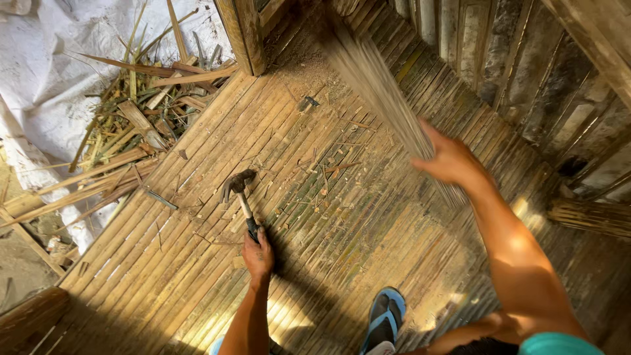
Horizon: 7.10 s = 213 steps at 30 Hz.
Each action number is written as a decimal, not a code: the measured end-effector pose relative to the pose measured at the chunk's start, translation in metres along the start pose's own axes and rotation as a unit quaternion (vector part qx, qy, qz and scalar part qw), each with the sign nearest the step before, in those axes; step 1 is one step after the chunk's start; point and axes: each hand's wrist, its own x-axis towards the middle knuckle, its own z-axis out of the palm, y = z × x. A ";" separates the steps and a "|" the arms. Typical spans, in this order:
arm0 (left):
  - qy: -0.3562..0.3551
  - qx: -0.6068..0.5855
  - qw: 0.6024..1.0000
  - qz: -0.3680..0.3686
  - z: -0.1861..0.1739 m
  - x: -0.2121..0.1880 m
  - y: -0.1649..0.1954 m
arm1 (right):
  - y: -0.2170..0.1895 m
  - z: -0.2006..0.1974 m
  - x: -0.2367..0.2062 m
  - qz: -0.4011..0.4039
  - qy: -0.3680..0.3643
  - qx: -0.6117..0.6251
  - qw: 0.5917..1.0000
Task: The person sweeps a bamboo floor using a traditional broom and a hammer. They gather debris and sweep it into a pile, occasionally using the hammer to assist in moving the debris.
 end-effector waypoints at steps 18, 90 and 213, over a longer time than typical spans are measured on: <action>-0.012 -0.034 0.999 0.016 0.000 0.001 -0.002 | -0.103 0.009 0.033 -0.034 -0.030 -0.191 0.981; -0.039 -0.188 0.978 0.082 -0.023 -0.002 0.027 | -0.194 0.205 -0.067 0.114 0.007 0.275 0.955; -0.392 0.154 0.841 0.341 0.085 0.016 0.170 | -0.010 0.338 -0.192 0.208 0.502 0.453 0.707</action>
